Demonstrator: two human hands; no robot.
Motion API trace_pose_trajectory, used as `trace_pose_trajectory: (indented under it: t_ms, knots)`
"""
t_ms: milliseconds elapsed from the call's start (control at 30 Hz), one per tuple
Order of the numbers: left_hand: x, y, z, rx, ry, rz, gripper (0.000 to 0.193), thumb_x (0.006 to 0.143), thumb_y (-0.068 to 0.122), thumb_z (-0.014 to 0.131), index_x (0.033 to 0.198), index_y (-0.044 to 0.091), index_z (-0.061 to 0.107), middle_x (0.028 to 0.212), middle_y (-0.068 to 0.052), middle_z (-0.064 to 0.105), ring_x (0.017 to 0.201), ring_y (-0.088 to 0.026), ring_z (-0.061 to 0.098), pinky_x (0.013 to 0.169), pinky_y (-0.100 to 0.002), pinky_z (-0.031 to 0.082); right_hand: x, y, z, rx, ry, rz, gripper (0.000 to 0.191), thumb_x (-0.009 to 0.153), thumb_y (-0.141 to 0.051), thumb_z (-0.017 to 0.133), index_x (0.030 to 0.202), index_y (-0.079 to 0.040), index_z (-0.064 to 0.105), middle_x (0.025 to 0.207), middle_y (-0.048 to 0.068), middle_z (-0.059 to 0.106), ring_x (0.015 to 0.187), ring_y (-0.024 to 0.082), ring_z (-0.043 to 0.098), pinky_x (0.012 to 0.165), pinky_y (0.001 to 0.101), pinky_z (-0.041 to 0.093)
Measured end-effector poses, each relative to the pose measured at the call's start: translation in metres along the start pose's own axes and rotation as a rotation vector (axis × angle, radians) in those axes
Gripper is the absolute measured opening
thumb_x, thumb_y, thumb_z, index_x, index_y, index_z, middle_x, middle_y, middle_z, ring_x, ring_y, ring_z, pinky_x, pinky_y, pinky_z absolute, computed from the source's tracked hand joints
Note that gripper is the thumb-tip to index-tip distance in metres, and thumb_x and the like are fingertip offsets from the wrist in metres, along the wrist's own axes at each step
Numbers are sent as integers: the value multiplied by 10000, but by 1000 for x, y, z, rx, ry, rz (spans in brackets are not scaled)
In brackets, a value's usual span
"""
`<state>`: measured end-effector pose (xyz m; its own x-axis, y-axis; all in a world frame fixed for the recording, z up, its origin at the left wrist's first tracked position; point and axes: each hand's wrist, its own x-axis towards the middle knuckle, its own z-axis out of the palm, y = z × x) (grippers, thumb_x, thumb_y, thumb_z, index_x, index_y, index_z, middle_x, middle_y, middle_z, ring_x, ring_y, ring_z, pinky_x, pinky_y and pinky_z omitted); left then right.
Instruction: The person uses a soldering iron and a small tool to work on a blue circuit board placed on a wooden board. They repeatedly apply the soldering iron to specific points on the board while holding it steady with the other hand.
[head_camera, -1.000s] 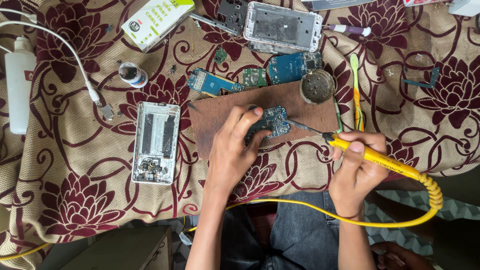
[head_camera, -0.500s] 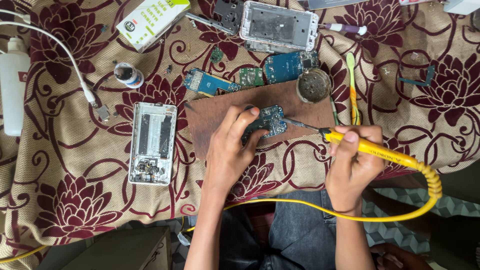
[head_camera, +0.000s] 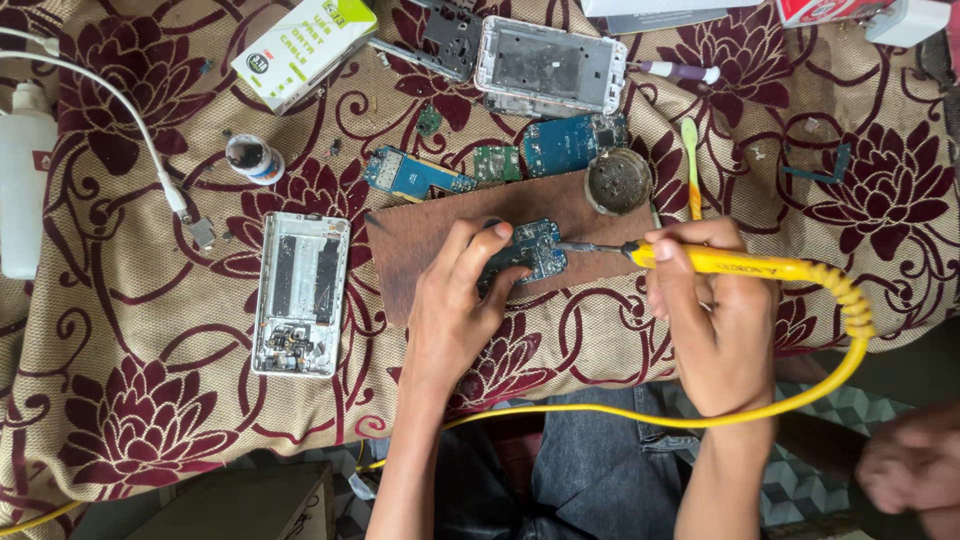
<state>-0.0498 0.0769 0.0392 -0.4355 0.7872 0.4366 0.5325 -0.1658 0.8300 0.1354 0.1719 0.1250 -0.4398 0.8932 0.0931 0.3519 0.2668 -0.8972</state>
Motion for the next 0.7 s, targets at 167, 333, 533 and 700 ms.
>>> trace_pose_trajectory:
  t_ms: [167, 333, 533, 700]
  knots:
    - [-2, -2, 1, -8, 19, 13, 676, 871, 18, 830, 1382, 194, 423, 1154, -94, 640, 941, -286, 729, 724, -377, 591, 5, -13, -2, -280, 46, -43, 111, 1034, -97, 677, 1018, 13, 672, 752, -7, 625, 626, 23, 489, 545, 202, 359]
    - [-2, -8, 5, -92, 107, 54, 668, 967, -64, 747, 1458, 205, 383, 1164, -84, 665, 1069, -263, 745, 864, -357, 642, 6, -14, -1, -207, 89, 1, 102, 1055, -91, 688, 1016, 3, 682, 739, -34, 572, 626, -3, 389, 546, 193, 265]
    - [-2, -8, 6, -94, 113, 39, 660, 940, -67, 763, 1429, 172, 389, 1125, -92, 660, 1026, -262, 739, 831, -357, 629, 1, -10, 3, -159, 116, -21, 112, 1061, -88, 670, 1005, 7, 652, 786, -51, 598, 667, -23, 413, 562, 177, 294]
    - [-1, -5, 4, -31, 77, 17, 642, 922, -13, 801, 1399, 168, 411, 1120, -84, 663, 1003, -255, 748, 742, -345, 623, -2, -8, 3, -214, 109, -99, 109, 1081, -72, 669, 1032, 19, 637, 826, -12, 630, 729, 7, 488, 633, 196, 380]
